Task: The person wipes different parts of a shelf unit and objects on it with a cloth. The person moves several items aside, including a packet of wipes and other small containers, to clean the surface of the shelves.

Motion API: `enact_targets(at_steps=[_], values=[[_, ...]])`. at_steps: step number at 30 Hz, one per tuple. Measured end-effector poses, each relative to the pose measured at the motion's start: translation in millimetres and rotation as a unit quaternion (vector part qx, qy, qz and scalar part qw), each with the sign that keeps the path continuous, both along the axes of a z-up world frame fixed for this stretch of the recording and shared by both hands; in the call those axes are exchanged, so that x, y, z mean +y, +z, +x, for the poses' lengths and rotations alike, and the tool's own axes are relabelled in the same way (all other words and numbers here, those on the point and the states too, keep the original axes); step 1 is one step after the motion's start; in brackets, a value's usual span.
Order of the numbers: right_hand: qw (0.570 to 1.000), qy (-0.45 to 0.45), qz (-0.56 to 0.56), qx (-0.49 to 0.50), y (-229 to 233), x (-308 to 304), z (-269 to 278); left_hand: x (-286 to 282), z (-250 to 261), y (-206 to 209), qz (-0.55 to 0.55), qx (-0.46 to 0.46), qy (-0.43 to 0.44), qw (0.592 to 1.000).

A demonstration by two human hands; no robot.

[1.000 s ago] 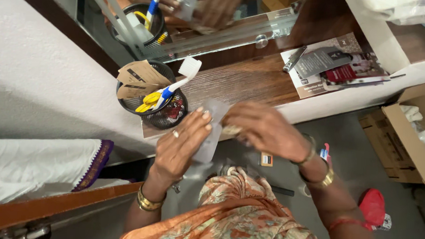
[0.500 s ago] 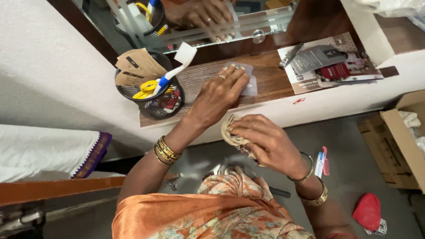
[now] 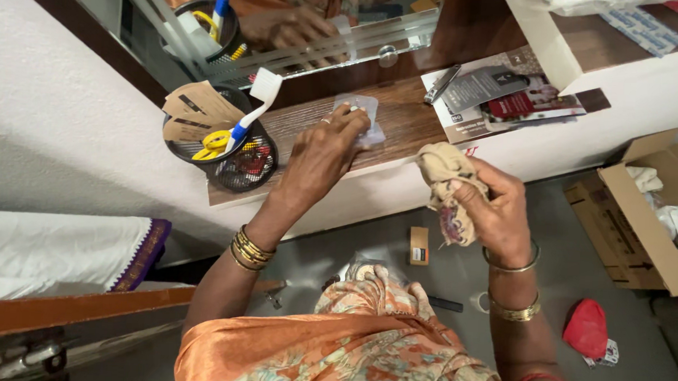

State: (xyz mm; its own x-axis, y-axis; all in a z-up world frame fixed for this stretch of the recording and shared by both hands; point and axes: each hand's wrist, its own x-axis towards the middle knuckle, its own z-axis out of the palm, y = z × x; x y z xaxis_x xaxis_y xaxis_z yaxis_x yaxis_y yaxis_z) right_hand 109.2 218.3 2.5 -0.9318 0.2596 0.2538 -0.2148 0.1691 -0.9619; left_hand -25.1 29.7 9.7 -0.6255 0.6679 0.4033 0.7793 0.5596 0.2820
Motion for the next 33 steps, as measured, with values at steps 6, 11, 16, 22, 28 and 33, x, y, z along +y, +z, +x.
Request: enact_targets(at_steps=[6,11,16,22,28,33], values=[[0.979,0.013,-0.179,0.093,15.0,-6.6,-10.7,0.5,1.1,-0.7,0.008,0.007,-0.017,1.0],[0.959,0.029,-0.264,0.097,9.3,-4.5,-16.9,-1.9,0.7,0.4,0.022,0.028,-0.058,0.998],[0.957,0.032,-0.28,0.073,0.1,-0.7,-18.4,-3.0,-1.3,4.5,-0.009,-0.006,-0.07,0.997],[0.957,0.037,-0.275,0.081,-3.2,3.1,-14.5,5.2,-1.1,-5.5,0.006,0.011,-0.054,0.998],[0.953,0.044,-0.288,0.085,-7.1,4.6,-13.4,5.2,-6.3,-3.6,0.046,-0.057,-0.037,0.997],[0.952,0.046,-0.29,0.088,-8.8,4.5,-12.0,7.9,-9.0,-11.4,0.079,-0.082,-0.036,0.993]])
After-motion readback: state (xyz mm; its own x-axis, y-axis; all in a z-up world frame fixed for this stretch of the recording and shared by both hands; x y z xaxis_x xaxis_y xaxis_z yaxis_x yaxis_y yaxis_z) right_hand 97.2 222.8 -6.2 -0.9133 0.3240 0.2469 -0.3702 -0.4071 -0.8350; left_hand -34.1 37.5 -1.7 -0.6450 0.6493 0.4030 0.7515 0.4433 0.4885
